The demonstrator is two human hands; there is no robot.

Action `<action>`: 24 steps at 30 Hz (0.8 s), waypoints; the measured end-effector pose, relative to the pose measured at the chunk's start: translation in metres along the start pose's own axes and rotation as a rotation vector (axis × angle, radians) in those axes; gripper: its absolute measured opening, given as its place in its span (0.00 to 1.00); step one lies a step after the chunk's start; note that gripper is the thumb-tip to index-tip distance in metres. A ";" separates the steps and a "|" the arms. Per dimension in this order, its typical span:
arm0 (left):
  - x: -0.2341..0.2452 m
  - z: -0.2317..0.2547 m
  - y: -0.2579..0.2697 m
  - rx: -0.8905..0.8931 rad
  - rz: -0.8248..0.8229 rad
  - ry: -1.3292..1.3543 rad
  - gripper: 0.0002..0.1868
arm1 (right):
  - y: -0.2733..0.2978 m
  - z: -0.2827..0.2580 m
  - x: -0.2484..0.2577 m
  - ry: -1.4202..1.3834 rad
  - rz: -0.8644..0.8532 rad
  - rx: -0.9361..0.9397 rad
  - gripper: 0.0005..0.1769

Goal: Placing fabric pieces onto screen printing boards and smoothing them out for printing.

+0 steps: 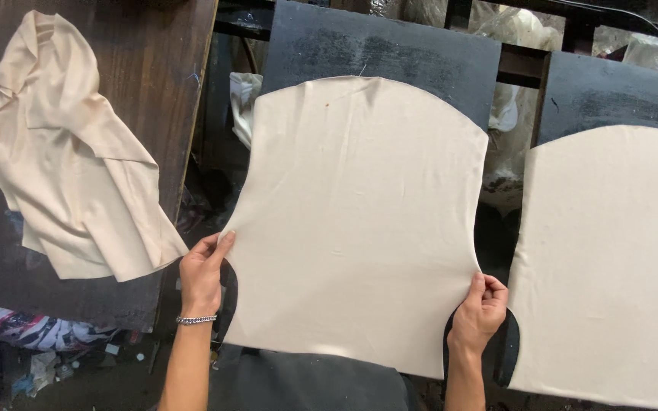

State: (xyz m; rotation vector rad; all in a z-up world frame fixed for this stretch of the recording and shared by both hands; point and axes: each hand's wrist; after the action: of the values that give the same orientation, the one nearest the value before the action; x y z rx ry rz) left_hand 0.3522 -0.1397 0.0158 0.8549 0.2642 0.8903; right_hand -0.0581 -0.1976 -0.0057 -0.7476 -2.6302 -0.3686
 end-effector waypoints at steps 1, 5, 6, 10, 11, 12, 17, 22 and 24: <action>0.001 0.000 0.000 -0.008 -0.005 0.009 0.08 | 0.001 -0.003 -0.001 0.045 0.014 0.032 0.11; 0.009 -0.012 -0.011 -0.061 -0.005 -0.038 0.09 | -0.003 0.012 -0.006 0.152 0.064 0.210 0.12; 0.008 -0.012 -0.010 -0.060 -0.005 -0.036 0.09 | -0.002 0.002 -0.006 0.154 0.064 0.212 0.12; 0.010 -0.013 -0.009 0.006 0.001 -0.045 0.11 | -0.001 -0.013 -0.009 0.113 -0.010 -0.034 0.13; 0.009 -0.013 -0.010 0.025 -0.025 -0.018 0.10 | -0.004 -0.011 -0.009 0.048 -0.017 -0.092 0.12; 0.009 -0.013 -0.010 0.025 -0.024 -0.016 0.10 | -0.005 -0.003 -0.008 0.048 -0.019 -0.090 0.12; 0.004 -0.016 -0.015 0.018 -0.046 0.074 0.09 | -0.018 0.020 -0.005 -0.033 -0.035 -0.172 0.11; -0.007 -0.004 -0.009 0.032 0.000 0.009 0.12 | -0.028 0.011 -0.006 0.089 -0.073 -0.207 0.10; -0.014 0.002 -0.017 0.002 0.037 0.029 0.13 | -0.040 0.016 -0.015 0.172 -0.089 -0.163 0.14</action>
State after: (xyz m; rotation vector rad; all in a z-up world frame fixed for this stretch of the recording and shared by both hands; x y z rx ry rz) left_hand 0.3544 -0.1575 0.0024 0.8511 0.2756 0.9379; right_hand -0.0727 -0.2316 -0.0320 -0.6190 -2.4974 -0.6500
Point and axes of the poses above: each hand's wrist, its own y-axis away from the middle knuckle, its own x-axis out of the back of the hand, z = x × y, and after that the axes turned 10 degrees about x, right-handed
